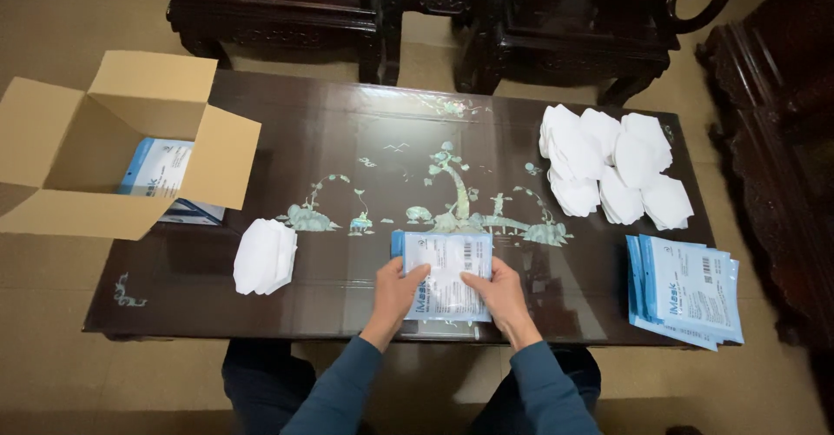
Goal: Folding face masks and placing them into individual plastic sleeves.
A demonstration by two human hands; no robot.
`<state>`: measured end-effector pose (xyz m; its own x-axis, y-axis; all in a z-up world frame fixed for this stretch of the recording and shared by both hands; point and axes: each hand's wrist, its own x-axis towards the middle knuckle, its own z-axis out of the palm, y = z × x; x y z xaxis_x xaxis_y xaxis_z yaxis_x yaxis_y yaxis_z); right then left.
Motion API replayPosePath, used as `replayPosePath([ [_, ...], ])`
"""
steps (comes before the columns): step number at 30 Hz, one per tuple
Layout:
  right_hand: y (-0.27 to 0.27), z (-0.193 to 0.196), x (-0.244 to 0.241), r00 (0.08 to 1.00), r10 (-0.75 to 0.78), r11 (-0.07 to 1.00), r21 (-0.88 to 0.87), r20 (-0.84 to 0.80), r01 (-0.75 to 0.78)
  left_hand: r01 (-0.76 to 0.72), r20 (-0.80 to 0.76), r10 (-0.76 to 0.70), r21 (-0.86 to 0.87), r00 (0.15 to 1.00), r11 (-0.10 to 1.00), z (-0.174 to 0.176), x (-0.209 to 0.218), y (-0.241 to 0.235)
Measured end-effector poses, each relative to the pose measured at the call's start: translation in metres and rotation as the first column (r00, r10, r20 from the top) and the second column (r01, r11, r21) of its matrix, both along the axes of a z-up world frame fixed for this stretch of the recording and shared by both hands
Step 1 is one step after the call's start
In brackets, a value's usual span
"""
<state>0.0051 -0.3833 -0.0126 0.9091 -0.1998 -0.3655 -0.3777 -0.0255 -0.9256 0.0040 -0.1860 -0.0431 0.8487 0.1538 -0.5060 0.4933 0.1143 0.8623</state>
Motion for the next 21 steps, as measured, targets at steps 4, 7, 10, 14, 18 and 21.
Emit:
replayPosePath([
  [4,0.022,0.014,-0.011,0.936,0.200,0.615,-0.780,0.290,0.111,0.073,0.027,-0.077,0.122,0.997,0.990,-0.051,-0.002,0.003],
  [7,0.055,0.012,-0.021,0.852,0.470,0.442,-0.897,0.230,-0.002,0.044,0.151,-0.063,0.131,0.986,0.990,0.021,-0.007,-0.003],
  [10,0.060,-0.044,-0.023,0.821,0.545,0.250,-0.968,0.168,0.031,-0.065,0.500,-0.299,0.588,0.813,0.806,0.011,-0.018,-0.004],
  [14,0.057,-0.049,-0.027,0.826,0.552,0.216,-0.976,0.113,-0.010,0.032,0.209,-0.639,0.939,0.740,0.344,0.026,-0.024,0.006],
  [18,0.055,-0.037,-0.019,0.831,0.555,0.196,-0.977,0.041,-0.083,-0.040,0.291,-0.671,0.931,0.683,0.363,-0.015,-0.011,0.010],
  [21,0.043,-0.029,-0.021,0.841,0.542,0.204,-0.968,-0.012,-0.145,-0.046,0.297,-0.614,0.919,0.731,0.391,0.000,-0.008,0.033],
])
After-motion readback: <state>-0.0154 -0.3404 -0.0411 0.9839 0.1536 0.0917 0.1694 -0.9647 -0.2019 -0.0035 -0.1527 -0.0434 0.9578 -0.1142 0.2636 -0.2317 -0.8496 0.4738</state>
